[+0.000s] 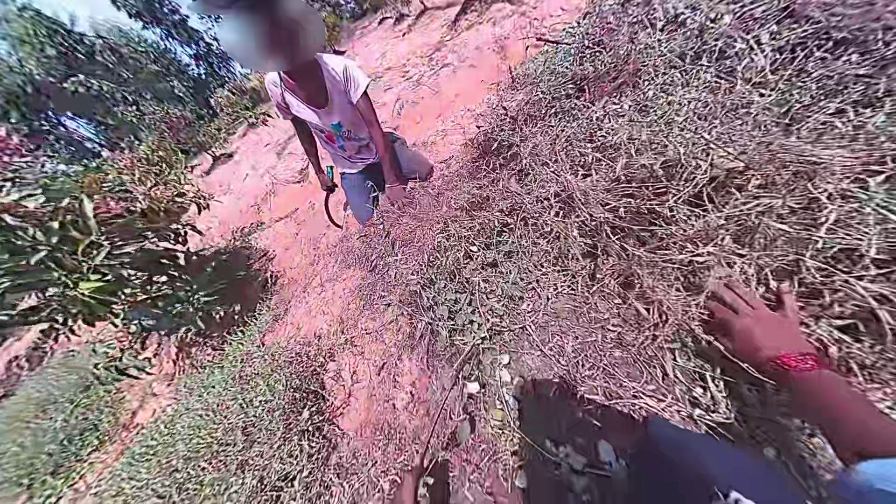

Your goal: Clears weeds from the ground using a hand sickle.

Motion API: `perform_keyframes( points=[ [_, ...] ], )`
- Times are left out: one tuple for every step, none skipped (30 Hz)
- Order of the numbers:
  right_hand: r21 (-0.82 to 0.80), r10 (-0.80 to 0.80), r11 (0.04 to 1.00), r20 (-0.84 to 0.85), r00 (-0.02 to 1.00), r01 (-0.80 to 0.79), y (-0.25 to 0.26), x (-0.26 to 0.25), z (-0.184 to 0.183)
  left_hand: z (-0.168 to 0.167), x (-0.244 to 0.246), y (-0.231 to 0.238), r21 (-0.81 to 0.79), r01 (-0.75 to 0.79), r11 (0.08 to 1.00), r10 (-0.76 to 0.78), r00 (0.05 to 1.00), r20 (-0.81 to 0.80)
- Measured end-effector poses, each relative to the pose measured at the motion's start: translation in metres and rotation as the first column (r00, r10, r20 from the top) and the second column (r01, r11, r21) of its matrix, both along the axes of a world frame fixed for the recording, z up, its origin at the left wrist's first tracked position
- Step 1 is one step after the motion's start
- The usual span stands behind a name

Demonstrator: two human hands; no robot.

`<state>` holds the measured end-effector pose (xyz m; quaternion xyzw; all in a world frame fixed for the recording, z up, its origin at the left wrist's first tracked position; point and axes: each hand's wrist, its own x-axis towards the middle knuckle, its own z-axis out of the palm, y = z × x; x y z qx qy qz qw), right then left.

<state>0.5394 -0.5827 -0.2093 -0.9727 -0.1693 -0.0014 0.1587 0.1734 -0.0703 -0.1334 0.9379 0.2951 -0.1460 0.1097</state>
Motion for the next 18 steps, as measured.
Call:
perform_keyframes(
  points=[
    [0.008, 0.043, 0.999, 0.034, 0.998, -0.043, 0.001, -0.005, 0.004, 0.005, -0.001, -0.009, 0.016, 0.008, 1.000, -0.008, 0.998, 0.059],
    [0.020, 0.076, 0.997, 0.056, 0.996, -0.078, 0.002, -0.010, 0.006, 0.007, -0.004, -0.012, 0.024, 0.003, 1.000, -0.005, 0.995, 0.102],
    [0.035, 0.096, 0.994, 0.075, 0.993, -0.099, 0.002, -0.013, 0.010, 0.006, -0.004, -0.013, 0.039, -0.003, 0.999, -0.003, 0.989, 0.147],
    [0.059, 0.099, 0.992, 0.132, 0.986, -0.108, 0.002, -0.015, 0.015, 0.002, -0.004, -0.014, 0.073, 0.007, 0.997, -0.023, 0.974, 0.224],
    [0.107, 0.083, 0.988, 0.238, 0.968, -0.111, 0.004, -0.015, 0.021, -0.002, -0.003, -0.013, 0.113, 0.020, 0.993, -0.055, 0.948, 0.314],
    [0.160, 0.044, 0.981, 0.364, 0.930, -0.109, 0.007, -0.011, 0.026, -0.005, 0.002, -0.014, 0.128, 0.017, 0.992, -0.066, 0.918, 0.391],
    [0.219, -0.009, 0.970, 0.463, 0.886, -0.104, 0.012, -0.008, 0.034, -0.004, 0.007, -0.018, 0.125, 0.006, 0.992, -0.063, 0.888, 0.456],
    [0.264, -0.060, 0.959, 0.533, 0.844, -0.099, 0.020, -0.005, 0.041, -0.004, 0.012, -0.022, 0.120, -0.005, 0.993, -0.057, 0.861, 0.506],
    [0.300, -0.097, 0.949, 0.572, 0.814, -0.098, 0.029, -0.004, 0.050, -0.004, 0.019, -0.026, 0.125, -0.006, 0.992, -0.064, 0.831, 0.552],
    [0.320, -0.110, 0.941, 0.592, 0.799, -0.107, 0.041, -0.001, 0.056, -0.002, 0.028, -0.032, 0.125, 0.003, 0.992, -0.077, 0.807, 0.585],
    [0.324, -0.097, 0.936, 0.613, 0.784, -0.138, 0.054, 0.001, 0.058, 0.000, 0.040, -0.040, 0.141, 0.024, 0.990, -0.105, 0.791, 0.603],
    [0.305, -0.052, 0.933, 0.634, 0.771, -0.188, 0.068, 0.003, 0.058, 0.004, 0.052, -0.049, 0.143, 0.053, 0.988, -0.129, 0.789, 0.600],
    [0.282, 0.015, 0.925, 0.638, 0.770, -0.253, 0.084, 0.004, 0.057, 0.009, 0.065, -0.060, 0.144, 0.088, 0.986, -0.156, 0.799, 0.581],
    [0.261, 0.096, 0.909, 0.627, 0.773, -0.324, 0.100, 0.004, 0.054, 0.012, 0.078, -0.070, 0.150, 0.135, 0.979, -0.196, 0.812, 0.549],
    [0.257, 0.185, 0.880, 0.587, 0.788, -0.399, 0.116, 0.002, 0.049, 0.018, 0.091, -0.081, 0.116, 0.184, 0.976, -0.217, 0.849, 0.482],
    [0.258, 0.272, 0.854, 0.519, 0.810, -0.452, 0.131, -0.003, 0.045, 0.025, 0.104, -0.093, 0.074, 0.221, 0.972, -0.233, 0.897, 0.375],
    [0.252, 0.358, 0.838, 0.415, 0.836, -0.484, 0.144, -0.009, 0.041, 0.034, 0.119, -0.105, 0.021, 0.234, 0.972, -0.233, 0.948, 0.216],
    [0.219, 0.434, 0.838, 0.287, 0.854, -0.500, 0.156, -0.014, 0.037, 0.039, 0.134, -0.113, -0.011, 0.233, 0.973, -0.232, 0.972, 0.030]
  ],
)
